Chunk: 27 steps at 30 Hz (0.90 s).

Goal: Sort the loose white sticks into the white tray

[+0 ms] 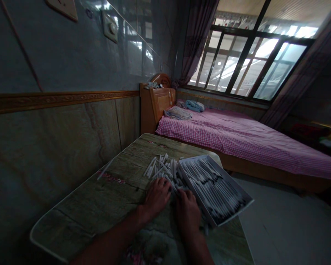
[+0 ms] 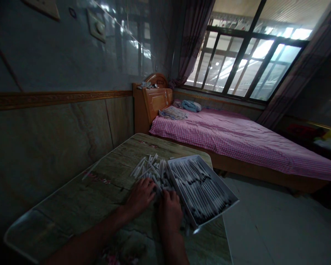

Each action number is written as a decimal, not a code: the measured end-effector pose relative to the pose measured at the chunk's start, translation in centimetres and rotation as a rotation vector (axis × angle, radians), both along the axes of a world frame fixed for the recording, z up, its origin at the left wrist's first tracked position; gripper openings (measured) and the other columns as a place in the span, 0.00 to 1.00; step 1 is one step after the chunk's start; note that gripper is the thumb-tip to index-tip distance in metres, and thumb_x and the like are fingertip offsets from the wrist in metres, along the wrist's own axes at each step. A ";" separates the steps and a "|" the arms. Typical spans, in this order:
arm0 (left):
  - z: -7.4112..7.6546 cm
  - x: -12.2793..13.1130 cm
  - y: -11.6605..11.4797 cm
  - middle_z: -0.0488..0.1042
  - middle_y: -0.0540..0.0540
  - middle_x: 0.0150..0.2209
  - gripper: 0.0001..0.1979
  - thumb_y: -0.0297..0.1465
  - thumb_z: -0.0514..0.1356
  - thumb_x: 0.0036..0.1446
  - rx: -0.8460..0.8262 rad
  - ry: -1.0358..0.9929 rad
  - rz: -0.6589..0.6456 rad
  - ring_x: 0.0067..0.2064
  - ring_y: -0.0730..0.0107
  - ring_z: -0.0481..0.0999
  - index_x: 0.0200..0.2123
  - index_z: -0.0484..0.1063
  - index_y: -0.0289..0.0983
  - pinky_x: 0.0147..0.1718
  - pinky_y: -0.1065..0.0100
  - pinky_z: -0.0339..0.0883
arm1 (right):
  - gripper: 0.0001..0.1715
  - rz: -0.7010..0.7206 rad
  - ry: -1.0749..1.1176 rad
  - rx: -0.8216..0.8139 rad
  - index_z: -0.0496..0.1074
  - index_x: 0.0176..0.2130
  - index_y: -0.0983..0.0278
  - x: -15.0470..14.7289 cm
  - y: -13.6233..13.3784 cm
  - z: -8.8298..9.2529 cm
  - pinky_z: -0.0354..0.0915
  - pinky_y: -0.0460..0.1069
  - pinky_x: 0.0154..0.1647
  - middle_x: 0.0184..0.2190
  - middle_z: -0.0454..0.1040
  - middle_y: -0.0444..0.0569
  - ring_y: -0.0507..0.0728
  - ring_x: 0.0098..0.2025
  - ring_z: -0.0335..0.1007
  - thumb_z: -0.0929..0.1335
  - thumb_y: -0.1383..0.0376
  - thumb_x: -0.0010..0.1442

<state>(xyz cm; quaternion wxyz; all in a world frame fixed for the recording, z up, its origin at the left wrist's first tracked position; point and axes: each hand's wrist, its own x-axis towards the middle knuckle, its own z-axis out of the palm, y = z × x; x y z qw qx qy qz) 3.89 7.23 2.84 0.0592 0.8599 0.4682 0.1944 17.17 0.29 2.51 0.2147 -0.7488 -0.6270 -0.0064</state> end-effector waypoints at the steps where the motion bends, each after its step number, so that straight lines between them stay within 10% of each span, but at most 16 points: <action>1: 0.0 0.0 0.0 0.72 0.42 0.46 0.08 0.28 0.56 0.59 -0.010 0.001 -0.004 0.49 0.55 0.67 0.42 0.71 0.38 0.51 0.56 0.60 | 0.17 -0.012 -0.025 -0.018 0.72 0.50 0.57 -0.1 0.0 0.1 0.63 0.48 0.41 0.45 0.73 0.50 0.58 0.45 0.70 0.63 0.69 0.63; 9: -0.6 -0.2 -0.1 0.74 0.45 0.41 0.05 0.26 0.56 0.59 -0.011 -0.070 -0.068 0.45 0.59 0.69 0.36 0.71 0.39 0.47 0.59 0.62 | 0.08 0.032 -0.152 -0.068 0.73 0.39 0.59 -0.6 0.0 0.7 0.60 0.48 0.40 0.40 0.74 0.50 0.58 0.42 0.69 0.63 0.66 0.64; 17: 0.2 0.6 0.2 0.74 0.44 0.45 0.18 0.25 0.53 0.60 -0.037 0.014 -0.049 0.47 0.59 0.71 0.52 0.69 0.43 0.47 0.60 0.64 | 0.12 0.010 -0.193 -0.205 0.72 0.40 0.62 -0.4 0.2 1.6 0.61 0.47 0.34 0.39 0.75 0.52 0.58 0.41 0.73 0.60 0.69 0.65; 27: 1.9 1.4 0.9 0.76 0.41 0.40 0.16 0.18 0.51 0.57 -0.015 0.133 -0.021 0.43 0.57 0.75 0.42 0.73 0.38 0.43 0.60 0.64 | 0.11 -0.046 -0.163 -0.167 0.70 0.39 0.63 -0.1 -0.5 1.1 0.60 0.46 0.29 0.38 0.75 0.51 0.56 0.37 0.75 0.60 0.66 0.65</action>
